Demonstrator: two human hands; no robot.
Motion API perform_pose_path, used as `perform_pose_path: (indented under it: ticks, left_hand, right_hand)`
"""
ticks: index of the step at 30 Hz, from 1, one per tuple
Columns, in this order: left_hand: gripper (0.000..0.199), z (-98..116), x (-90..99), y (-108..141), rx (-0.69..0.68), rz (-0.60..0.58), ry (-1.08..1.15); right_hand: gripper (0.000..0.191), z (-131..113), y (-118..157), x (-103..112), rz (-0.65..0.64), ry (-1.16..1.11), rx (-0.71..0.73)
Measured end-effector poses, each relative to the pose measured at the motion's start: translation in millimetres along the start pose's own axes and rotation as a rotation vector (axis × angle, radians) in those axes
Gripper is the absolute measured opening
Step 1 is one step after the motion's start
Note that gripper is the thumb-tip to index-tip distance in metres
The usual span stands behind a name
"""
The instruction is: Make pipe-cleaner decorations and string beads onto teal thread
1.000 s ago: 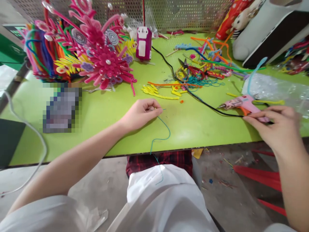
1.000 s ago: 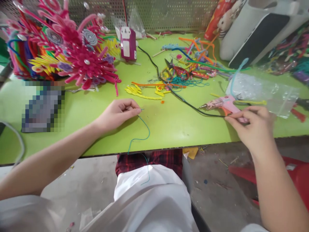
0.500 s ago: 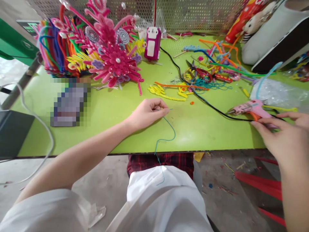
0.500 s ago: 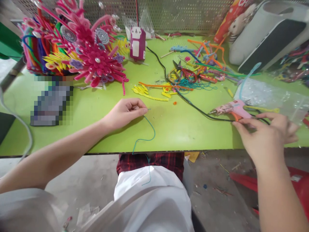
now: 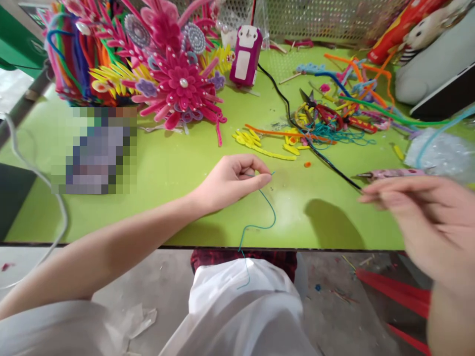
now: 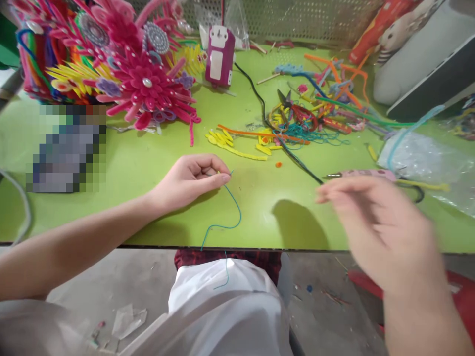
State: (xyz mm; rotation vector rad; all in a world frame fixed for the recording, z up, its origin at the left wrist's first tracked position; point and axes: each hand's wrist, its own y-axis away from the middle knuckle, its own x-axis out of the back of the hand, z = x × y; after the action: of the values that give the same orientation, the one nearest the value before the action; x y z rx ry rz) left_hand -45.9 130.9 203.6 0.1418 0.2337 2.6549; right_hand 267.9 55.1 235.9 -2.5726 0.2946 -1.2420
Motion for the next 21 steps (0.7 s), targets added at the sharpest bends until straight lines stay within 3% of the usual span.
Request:
perform_pose_path:
  ticks: [3, 6, 9, 12, 16, 21]
  left_hand:
    - [0.026, 2.1, -1.1, 1.5, -0.004, 0.017, 0.034]
    - [0.027, 3.2, -0.9, 0.7, -0.009, 0.044, 0.081]
    - [0.027, 2.1, 0.0, -1.6, -0.028, 0.069, 0.117]
    - [0.026, -0.1, 0.6, -3.4, -0.024, 0.112, 0.092]
    - [0.022, -0.1, 0.5, -4.1, -0.01, 0.168, 0.054]
    - [0.017, 4.8, 0.2, -4.3, -0.017, 0.134, 0.067]
  right_hand:
    - [0.009, -42.7, -37.5, -43.1, -0.425, -0.417, 0.022]
    - [0.015, -51.0, -69.8, -88.8, -0.469, -0.661, -0.033]
    - [0.018, -42.8, -78.7, -119.3, -0.474, -0.832, -0.105]
    - [0.021, -37.3, -70.0, -129.2, -0.472, -0.917, -0.157]
    - [0.025, -39.0, -59.7, -126.3, -0.45, -0.96, -0.223]
    - [0.021, -40.7, -59.1, -121.9, -0.474, -0.939, -0.253]
